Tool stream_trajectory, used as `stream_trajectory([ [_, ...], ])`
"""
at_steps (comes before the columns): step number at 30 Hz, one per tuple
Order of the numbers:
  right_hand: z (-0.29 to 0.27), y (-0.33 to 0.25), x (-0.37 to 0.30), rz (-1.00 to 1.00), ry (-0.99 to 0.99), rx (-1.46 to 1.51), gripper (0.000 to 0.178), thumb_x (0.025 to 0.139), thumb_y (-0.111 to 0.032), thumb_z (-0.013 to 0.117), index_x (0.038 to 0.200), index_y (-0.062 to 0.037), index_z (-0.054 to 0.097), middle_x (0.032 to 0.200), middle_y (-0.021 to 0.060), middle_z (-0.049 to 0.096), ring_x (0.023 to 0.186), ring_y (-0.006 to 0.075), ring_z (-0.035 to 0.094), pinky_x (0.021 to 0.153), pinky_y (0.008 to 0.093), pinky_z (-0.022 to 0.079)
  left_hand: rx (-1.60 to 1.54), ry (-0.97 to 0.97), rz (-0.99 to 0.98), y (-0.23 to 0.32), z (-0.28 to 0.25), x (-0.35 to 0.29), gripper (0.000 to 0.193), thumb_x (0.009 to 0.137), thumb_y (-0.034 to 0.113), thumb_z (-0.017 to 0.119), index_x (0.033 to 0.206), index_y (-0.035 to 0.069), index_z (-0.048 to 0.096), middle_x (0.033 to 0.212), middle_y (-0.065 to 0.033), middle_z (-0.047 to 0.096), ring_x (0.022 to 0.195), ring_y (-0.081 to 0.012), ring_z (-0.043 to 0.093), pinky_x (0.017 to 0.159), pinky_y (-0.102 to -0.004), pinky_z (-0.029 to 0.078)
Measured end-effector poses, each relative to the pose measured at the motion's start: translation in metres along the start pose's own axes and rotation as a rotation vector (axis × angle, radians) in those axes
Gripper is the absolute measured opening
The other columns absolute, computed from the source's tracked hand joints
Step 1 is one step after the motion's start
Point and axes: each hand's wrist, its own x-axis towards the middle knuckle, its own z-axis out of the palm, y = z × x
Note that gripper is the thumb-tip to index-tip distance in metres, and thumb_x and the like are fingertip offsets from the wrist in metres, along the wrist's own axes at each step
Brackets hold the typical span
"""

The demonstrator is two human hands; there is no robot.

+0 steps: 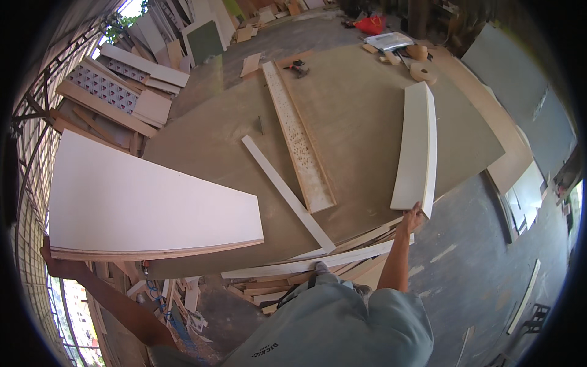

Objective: The person assembles a white wooden component by aligning a board, checking the fit, and securing it with a pneumatic nail gun. The person then picks up the assembled piece and carries it across a woodworking shop.

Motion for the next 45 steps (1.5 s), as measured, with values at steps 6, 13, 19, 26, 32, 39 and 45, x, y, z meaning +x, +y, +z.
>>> stream_trajectory([
  [6, -0.069, -0.078, 0.067, -0.078, 0.363, -0.252, 0.033, 0.1, -0.038, 0.049, 0.117, -0.0102, 0.053, 0.118, 0.0061, 0.057, 0.102, 0.0211, 0.055, 0.086, 0.0363, 0.047, 0.057, -0.091, 0.08, 0.077, 0.017, 0.002, 0.046, 0.088, 0.057, 0.06, 0.085, 0.012, 0.063, 0.065, 0.0012, 0.061, 0.057, -0.0095, 0.058, 0.052, -0.0266, 0.042],
  [13, -0.095, -0.068, 0.167, -0.09, 0.482, -0.47, 0.038, 0.1, -0.039, 0.042, 0.127, -0.0134, 0.045, 0.114, 0.0081, 0.057, 0.105, 0.0223, 0.057, 0.091, 0.0367, 0.046, 0.363, -0.101, 0.048, 0.091, -0.016, 0.011, 0.019, 0.091, 0.031, 0.065, 0.087, 0.012, 0.062, 0.07, -0.002, 0.066, 0.061, -0.0172, 0.063, 0.056, -0.0323, 0.047],
  [19, -0.164, -0.045, 0.315, 0.043, 0.914, -0.82, 0.04, 0.099, -0.046, 0.039, 0.123, -0.0146, 0.047, 0.082, 0.0061, 0.058, 0.071, 0.0225, 0.06, 0.072, 0.037, 0.05, 0.391, -0.094, 0.024, 0.119, -0.017, -0.002, 0.017, 0.092, 0.024, 0.061, 0.083, 0.01, 0.061, 0.069, -0.0048, 0.066, 0.061, -0.0179, 0.063, 0.057, -0.0327, 0.048],
  [26, -0.202, -0.059, 0.321, -0.496, 0.332, -0.679, 0.057, 0.1, -0.053, 0.047, 0.127, -0.0021, 0.051, 0.107, 0.0118, 0.06, 0.092, 0.0257, 0.06, 0.082, 0.0331, 0.051, 0.445, -0.157, -0.015, 0.153, 0.022, 0.01, 0.032, 0.1, 0.022, 0.046, 0.084, 0.005, 0.068, 0.073, -0.0074, 0.067, 0.065, -0.0186, 0.063, 0.061, -0.0342, 0.05],
  [32, -0.122, -0.127, 0.305, -0.25, 1.016, -1.247, 0.067, 0.093, -0.069, 0.044, 0.123, -0.0104, 0.058, 0.123, 0.0126, 0.056, 0.115, 0.0343, 0.053, 0.093, 0.052, 0.043, 0.194, -0.127, -0.079, 0.151, 0.058, 0.015, 0.035, 0.101, 0.019, 0.041, 0.08, 0.001, 0.063, 0.075, -0.001, 0.061, 0.068, -0.0108, 0.054, 0.065, -0.0259, 0.046],
  [39, 0.222, -0.05, 0.158, -0.778, -0.434, -0.862, 0.04, 0.085, 0.003, 0.063, 0.124, -0.0001, 0.053, 0.121, 0.0155, 0.055, 0.115, 0.0333, 0.052, 0.1, 0.0457, 0.04, 0.404, 0.042, -0.494, 0.142, 0.05, -0.003, 0.036, 0.099, 0.027, 0.055, 0.116, -0.003, 0.061, 0.105, -0.0129, 0.067, 0.091, -0.0199, 0.065, 0.078, -0.03, 0.054],
  [45, 0.468, 0.116, 0.147, -0.708, -1.192, -1.272, 0.058, 0.096, -0.024, 0.058, 0.144, -0.0014, 0.035, 0.146, 0.0213, 0.039, 0.133, 0.0398, 0.04, 0.107, 0.0508, 0.037, 0.567, -0.097, -0.437, 0.154, 0.093, -0.045, 0.033, 0.098, 0.027, 0.056, 0.112, -0.003, 0.061, 0.101, -0.0127, 0.066, 0.088, -0.0205, 0.063, 0.076, -0.0311, 0.053],
])
